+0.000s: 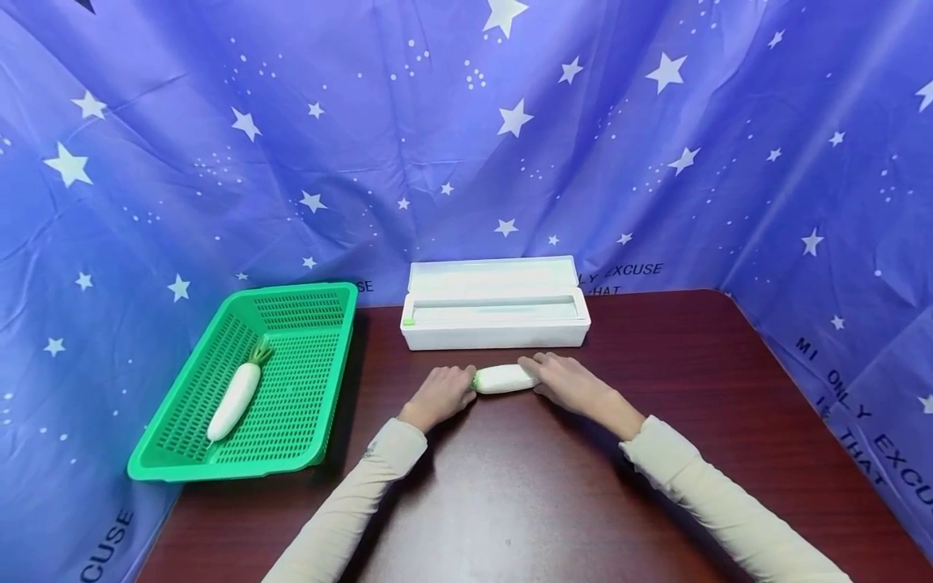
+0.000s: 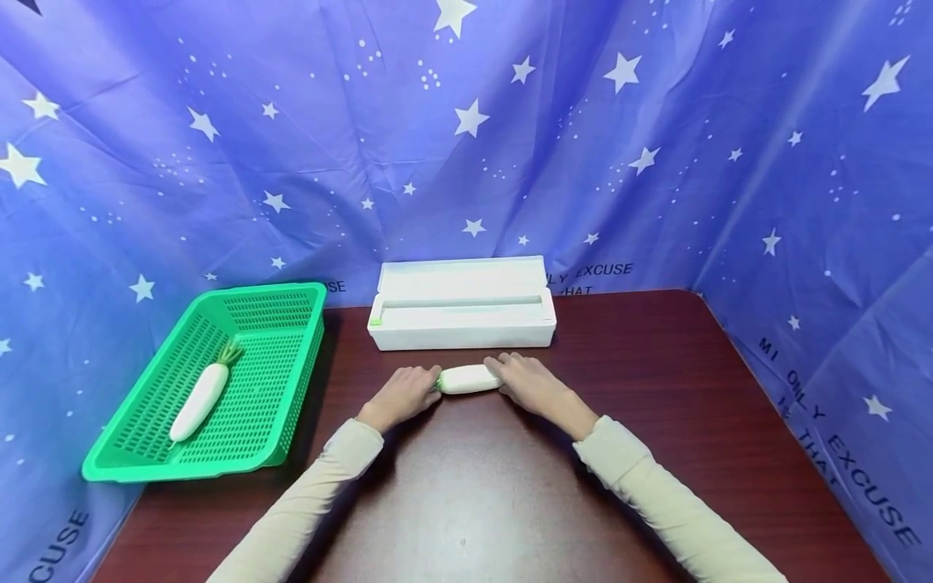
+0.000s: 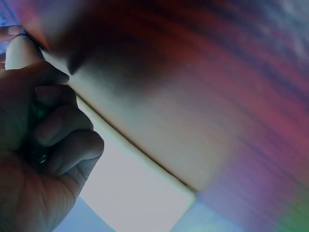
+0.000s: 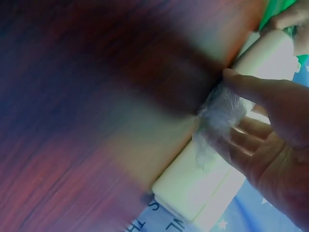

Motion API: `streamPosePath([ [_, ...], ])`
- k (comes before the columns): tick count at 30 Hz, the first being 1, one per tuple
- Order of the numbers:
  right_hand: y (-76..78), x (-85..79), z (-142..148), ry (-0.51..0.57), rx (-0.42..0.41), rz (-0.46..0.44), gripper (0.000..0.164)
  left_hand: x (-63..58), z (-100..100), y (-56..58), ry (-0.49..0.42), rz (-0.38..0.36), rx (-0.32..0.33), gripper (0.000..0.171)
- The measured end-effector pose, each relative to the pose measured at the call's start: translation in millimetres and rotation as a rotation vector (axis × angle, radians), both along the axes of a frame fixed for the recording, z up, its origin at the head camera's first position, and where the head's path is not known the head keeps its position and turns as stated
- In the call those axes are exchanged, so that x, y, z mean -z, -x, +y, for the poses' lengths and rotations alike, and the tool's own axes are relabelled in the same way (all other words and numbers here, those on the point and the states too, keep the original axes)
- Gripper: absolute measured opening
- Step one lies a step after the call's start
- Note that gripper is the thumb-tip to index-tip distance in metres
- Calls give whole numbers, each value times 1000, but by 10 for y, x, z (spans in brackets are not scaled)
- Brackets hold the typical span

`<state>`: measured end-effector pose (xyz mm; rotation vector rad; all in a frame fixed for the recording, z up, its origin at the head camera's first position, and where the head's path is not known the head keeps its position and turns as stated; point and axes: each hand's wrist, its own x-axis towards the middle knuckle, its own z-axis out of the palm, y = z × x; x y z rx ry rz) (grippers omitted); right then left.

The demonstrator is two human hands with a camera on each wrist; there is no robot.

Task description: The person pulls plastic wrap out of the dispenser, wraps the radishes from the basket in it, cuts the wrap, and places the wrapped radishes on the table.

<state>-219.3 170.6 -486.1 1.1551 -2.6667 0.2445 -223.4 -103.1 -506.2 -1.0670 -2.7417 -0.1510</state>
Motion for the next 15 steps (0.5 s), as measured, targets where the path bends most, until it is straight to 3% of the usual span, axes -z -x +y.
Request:
streamPosePath([
  [4, -7, -49, 103, 37, 80, -36, 39, -38, -46, -27, -55, -6, -19, 33],
  [9, 17, -70, 203, 116, 93, -139, 21, -143, -132, -101, -138, -45, -163, 46],
  [12, 27, -71, 235, 149, 80, -220, 26, -173, -146, -141, -149, -52, -213, 39],
  [15, 21, -75, 245, 161, 64, -263, 30, -176, -131, -167, -150, -59, -212, 27],
])
